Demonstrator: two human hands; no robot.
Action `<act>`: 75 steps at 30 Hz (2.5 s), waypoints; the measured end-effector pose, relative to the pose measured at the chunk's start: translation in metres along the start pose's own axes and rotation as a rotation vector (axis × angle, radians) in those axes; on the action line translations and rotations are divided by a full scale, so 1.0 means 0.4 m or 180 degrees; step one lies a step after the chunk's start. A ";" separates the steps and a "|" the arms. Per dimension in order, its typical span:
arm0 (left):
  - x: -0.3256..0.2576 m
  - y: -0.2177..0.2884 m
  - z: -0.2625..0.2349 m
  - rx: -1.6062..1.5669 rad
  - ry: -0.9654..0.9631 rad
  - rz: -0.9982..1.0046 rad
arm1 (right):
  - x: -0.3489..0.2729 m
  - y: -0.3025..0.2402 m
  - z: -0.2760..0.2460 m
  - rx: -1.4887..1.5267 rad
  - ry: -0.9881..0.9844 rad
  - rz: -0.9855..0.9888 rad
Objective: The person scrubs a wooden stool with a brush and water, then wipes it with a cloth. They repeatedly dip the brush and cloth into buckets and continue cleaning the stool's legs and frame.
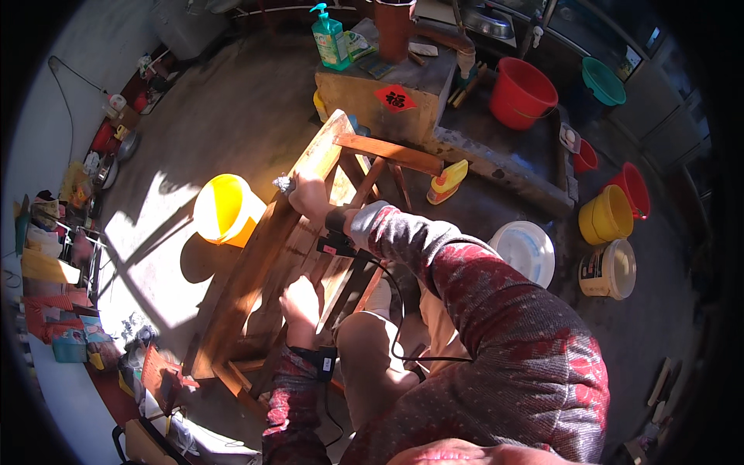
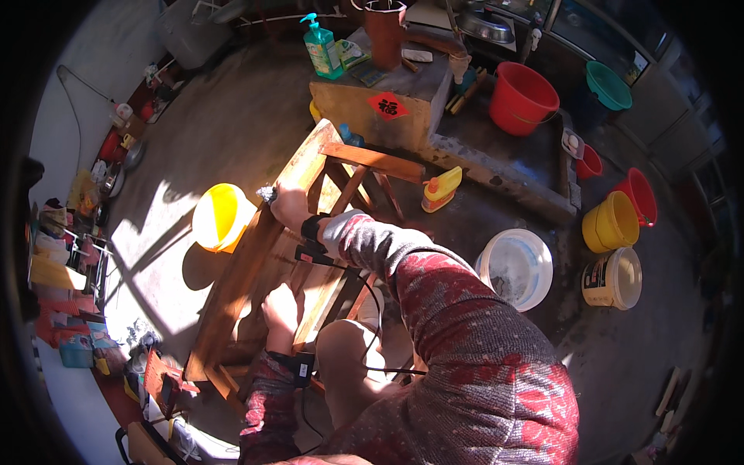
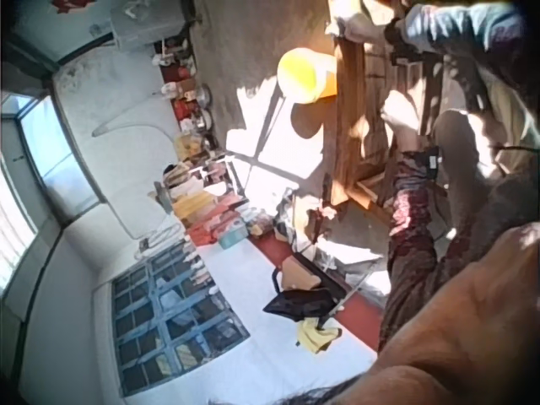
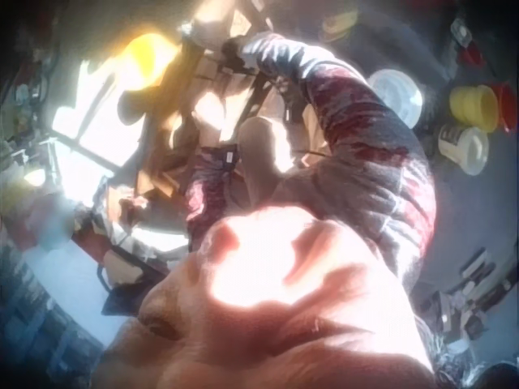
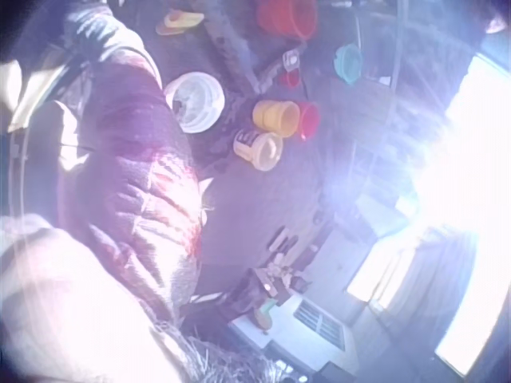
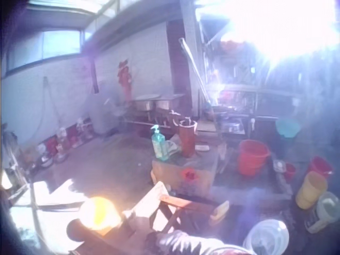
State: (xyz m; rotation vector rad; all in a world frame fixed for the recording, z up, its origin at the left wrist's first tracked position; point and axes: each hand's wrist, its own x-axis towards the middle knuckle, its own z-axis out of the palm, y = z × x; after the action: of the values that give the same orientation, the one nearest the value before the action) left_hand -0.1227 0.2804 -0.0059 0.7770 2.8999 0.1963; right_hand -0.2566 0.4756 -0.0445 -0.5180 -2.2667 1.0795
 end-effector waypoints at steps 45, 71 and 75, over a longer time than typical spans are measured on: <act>0.000 0.005 -0.019 -0.0247 0.0003 -0.0036 | 0.240 0.170 -0.172 -0.0380 0.0596 -0.0294; -0.004 -0.011 0.014 0.0054 0.0441 0.0302 | -0.093 -0.080 0.007 0.0389 -0.0725 -0.0393; -0.005 -0.007 0.012 -0.0410 0.0185 -0.0012 | 0.037 0.016 -0.124 -0.0063 -0.0089 0.0021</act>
State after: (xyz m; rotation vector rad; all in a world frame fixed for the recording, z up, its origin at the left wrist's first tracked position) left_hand -0.1215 0.2775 -0.0108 0.7562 2.9072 0.4072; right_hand -0.2356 0.5164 -0.0194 -0.5217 -2.3036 1.0749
